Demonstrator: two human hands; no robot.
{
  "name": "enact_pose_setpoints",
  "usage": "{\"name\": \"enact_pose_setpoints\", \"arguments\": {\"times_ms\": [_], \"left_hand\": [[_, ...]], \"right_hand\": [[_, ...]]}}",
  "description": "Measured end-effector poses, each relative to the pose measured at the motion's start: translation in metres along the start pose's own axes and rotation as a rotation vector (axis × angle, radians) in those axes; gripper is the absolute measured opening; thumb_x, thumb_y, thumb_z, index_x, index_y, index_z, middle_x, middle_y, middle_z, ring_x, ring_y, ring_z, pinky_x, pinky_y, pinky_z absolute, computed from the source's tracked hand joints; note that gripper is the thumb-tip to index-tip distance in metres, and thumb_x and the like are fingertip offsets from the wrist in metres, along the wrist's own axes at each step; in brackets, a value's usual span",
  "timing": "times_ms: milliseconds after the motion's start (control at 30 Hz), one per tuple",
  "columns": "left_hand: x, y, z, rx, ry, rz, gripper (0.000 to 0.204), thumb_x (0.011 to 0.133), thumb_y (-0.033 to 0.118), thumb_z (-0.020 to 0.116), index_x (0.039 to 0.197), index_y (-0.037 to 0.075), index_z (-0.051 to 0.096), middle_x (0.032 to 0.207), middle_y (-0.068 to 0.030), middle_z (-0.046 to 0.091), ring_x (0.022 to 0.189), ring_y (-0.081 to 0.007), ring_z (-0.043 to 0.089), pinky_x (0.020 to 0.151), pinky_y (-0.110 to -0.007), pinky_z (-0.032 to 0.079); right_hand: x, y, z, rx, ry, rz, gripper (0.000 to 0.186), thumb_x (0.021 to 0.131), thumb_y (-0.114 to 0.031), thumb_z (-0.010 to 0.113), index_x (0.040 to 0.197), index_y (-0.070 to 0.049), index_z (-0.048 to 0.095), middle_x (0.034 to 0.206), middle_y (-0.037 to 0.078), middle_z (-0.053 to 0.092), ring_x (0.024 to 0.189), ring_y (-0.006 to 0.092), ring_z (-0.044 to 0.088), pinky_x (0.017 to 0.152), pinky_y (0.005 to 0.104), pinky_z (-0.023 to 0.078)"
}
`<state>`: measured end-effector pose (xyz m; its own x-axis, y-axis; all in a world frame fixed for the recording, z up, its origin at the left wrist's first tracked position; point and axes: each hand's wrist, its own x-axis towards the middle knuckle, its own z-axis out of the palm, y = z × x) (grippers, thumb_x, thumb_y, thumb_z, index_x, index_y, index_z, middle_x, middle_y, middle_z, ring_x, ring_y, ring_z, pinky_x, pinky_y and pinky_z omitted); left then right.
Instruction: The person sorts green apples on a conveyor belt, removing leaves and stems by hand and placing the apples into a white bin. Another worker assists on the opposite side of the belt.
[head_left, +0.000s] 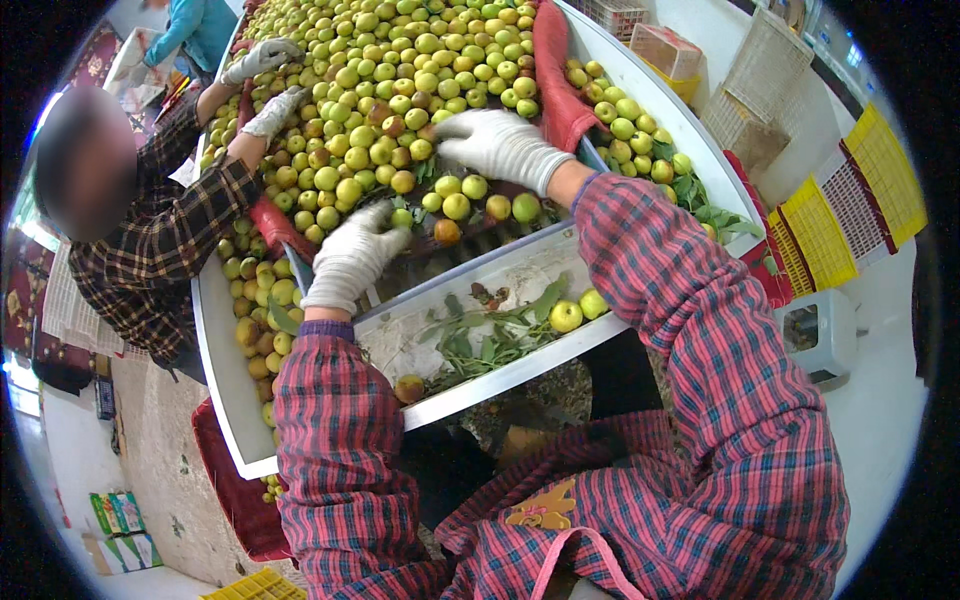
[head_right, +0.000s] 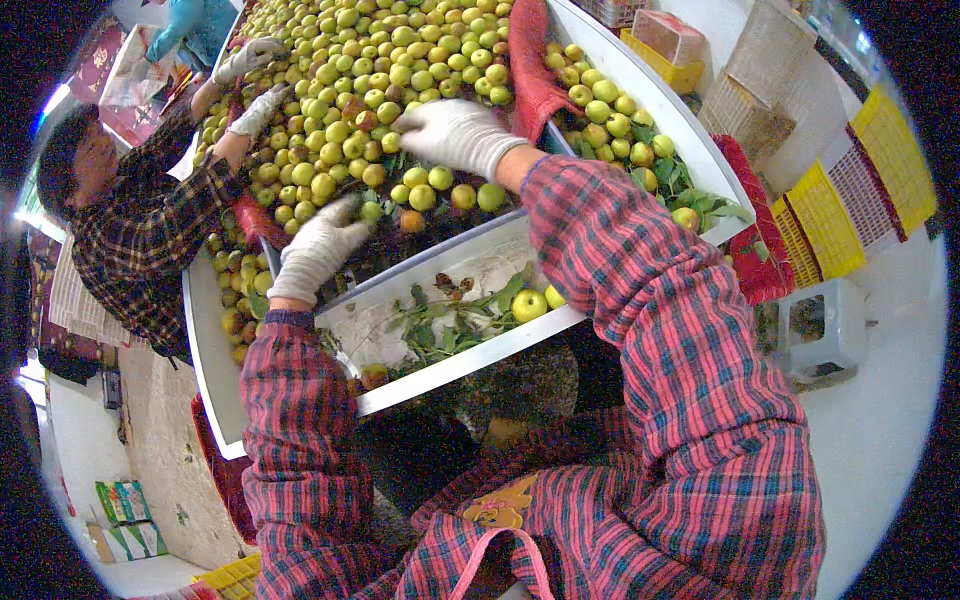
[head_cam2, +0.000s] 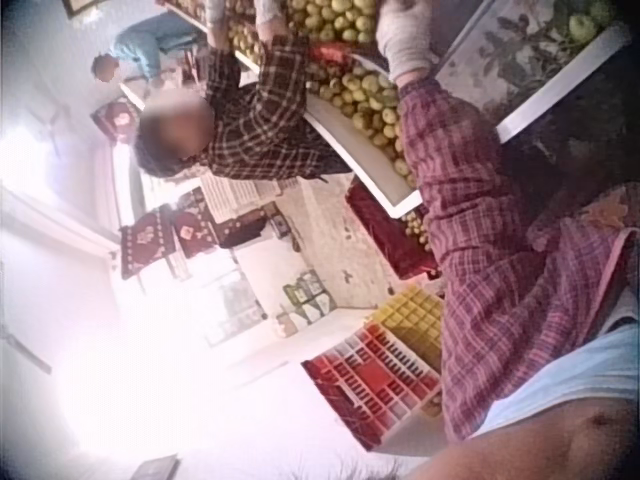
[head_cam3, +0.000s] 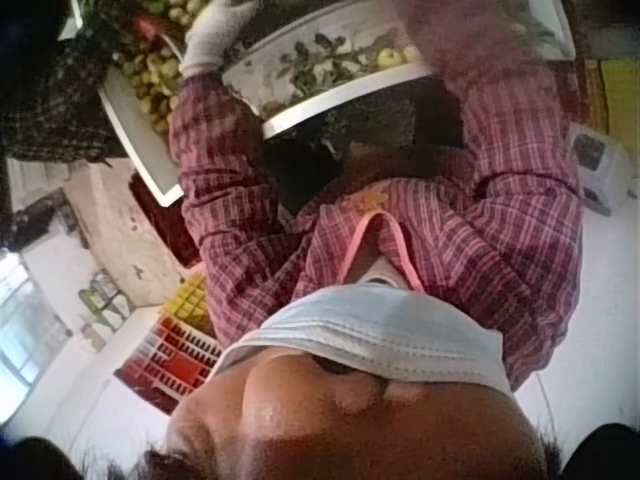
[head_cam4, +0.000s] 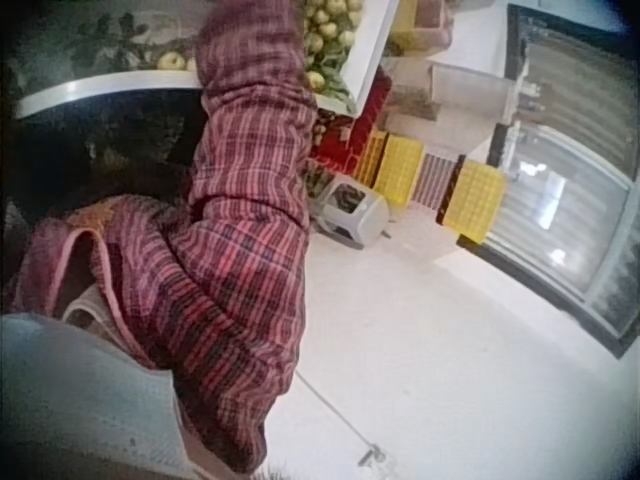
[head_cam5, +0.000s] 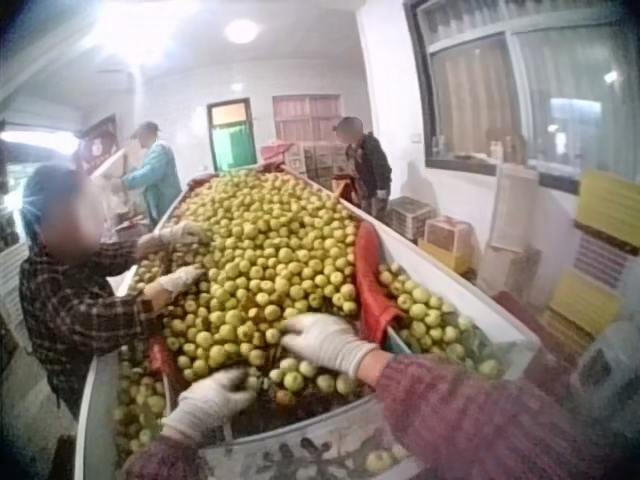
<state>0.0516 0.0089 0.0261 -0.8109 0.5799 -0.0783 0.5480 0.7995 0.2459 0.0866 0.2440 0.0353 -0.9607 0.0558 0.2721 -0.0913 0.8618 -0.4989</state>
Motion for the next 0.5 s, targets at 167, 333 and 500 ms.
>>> {"name": "enact_pose_setpoints", "arguments": {"times_ms": [167, 333, 500], "left_hand": [[-0.009, 0.014, -0.007, 0.017, -0.122, 0.011, 0.061, 0.081, 0.047, 0.061, 0.133, 0.018, 0.05, 0.111, -0.0177, 0.065, 0.102, -0.0326, 0.062, 0.09, -0.039, 0.048], [-0.009, 0.015, -0.007, -0.191, -0.028, 0.11, 0.039, 0.084, 0.04, 0.057, 0.111, 0.013, 0.066, 0.101, -0.0147, 0.067, 0.095, -0.0309, 0.064, 0.085, -0.038, 0.049], [-0.007, 0.016, -0.017, -0.224, 0.207, 0.073, 0.033, 0.086, 0.038, 0.056, 0.099, 0.011, 0.069, 0.09, -0.0164, 0.067, 0.087, -0.0325, 0.065, 0.079, -0.039, 0.051]], "right_hand": [[-0.001, 0.05, -0.002, -0.33, -0.272, 0.218, 0.057, 0.081, -0.046, 0.051, 0.124, -0.009, 0.057, 0.124, 0.018, 0.058, 0.114, 0.0328, 0.056, 0.098, 0.0407, 0.044], [-0.006, 0.007, 0.024, -0.076, -0.527, -0.107, 0.069, 0.08, -0.051, 0.054, 0.133, -0.007, 0.048, 0.128, 0.02, 0.054, 0.116, 0.0331, 0.054, 0.1, 0.0396, 0.041], [-0.017, -0.017, 0.029, 0.207, -0.592, -0.303, 0.063, 0.083, -0.044, 0.055, 0.13, -0.004, 0.049, 0.124, 0.021, 0.057, 0.115, 0.0323, 0.055, 0.097, 0.0378, 0.042]]}}
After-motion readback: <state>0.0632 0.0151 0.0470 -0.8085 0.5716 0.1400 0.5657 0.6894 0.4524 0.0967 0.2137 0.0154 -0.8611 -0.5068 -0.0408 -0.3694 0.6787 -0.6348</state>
